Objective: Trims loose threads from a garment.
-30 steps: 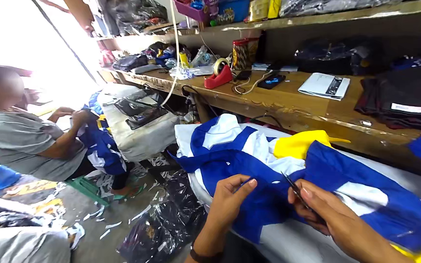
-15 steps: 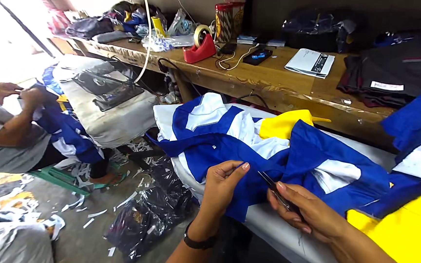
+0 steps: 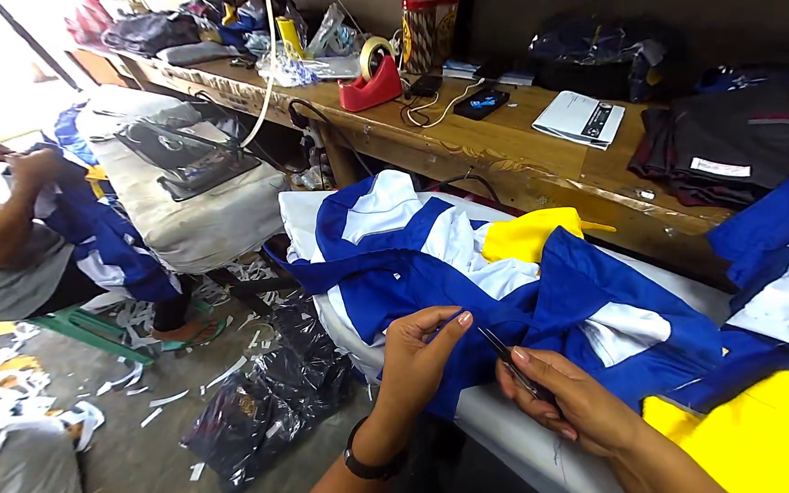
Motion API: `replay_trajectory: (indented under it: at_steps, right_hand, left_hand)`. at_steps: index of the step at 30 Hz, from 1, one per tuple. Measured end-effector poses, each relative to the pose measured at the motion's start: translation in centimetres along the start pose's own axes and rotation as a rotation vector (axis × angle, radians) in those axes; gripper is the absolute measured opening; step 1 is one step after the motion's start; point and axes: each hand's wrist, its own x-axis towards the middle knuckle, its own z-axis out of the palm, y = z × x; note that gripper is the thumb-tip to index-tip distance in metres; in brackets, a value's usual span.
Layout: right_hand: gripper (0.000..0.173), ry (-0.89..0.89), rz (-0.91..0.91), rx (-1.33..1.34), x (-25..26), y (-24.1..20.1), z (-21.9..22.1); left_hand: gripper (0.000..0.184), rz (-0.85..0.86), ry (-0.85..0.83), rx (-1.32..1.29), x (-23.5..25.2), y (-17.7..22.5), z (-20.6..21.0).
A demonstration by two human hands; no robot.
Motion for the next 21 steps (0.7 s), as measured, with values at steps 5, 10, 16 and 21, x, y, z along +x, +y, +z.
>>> replay_trajectory:
  at_steps: [5, 10, 16, 21]
  right_hand:
    - [0.038, 0.056, -0.046, -0.052, 0.3, -0.1, 0.5]
    - [0.036, 0.120, -0.128, -0.099, 0.8, 0.1, 1.3]
    - [0.035, 0.199, -0.272, -0.183, 1.6, 1.4, 2.1]
    - [0.035, 0.251, -0.281, -0.161, 1.9, 1.7, 2.7]
  left_hand:
    - [0.015, 0.083, -0.002, 0.090, -0.3, -0.1, 0.1]
    - [0.017, 0.132, -0.015, 0.130, -0.6, -0.5, 0.0]
    - [0.021, -0.046, -0.046, -0.081, -0.7, 0.1, -0.6]
    - [0.020, -0.007, -0.035, -0.091, -1.0, -0.1, -0.6]
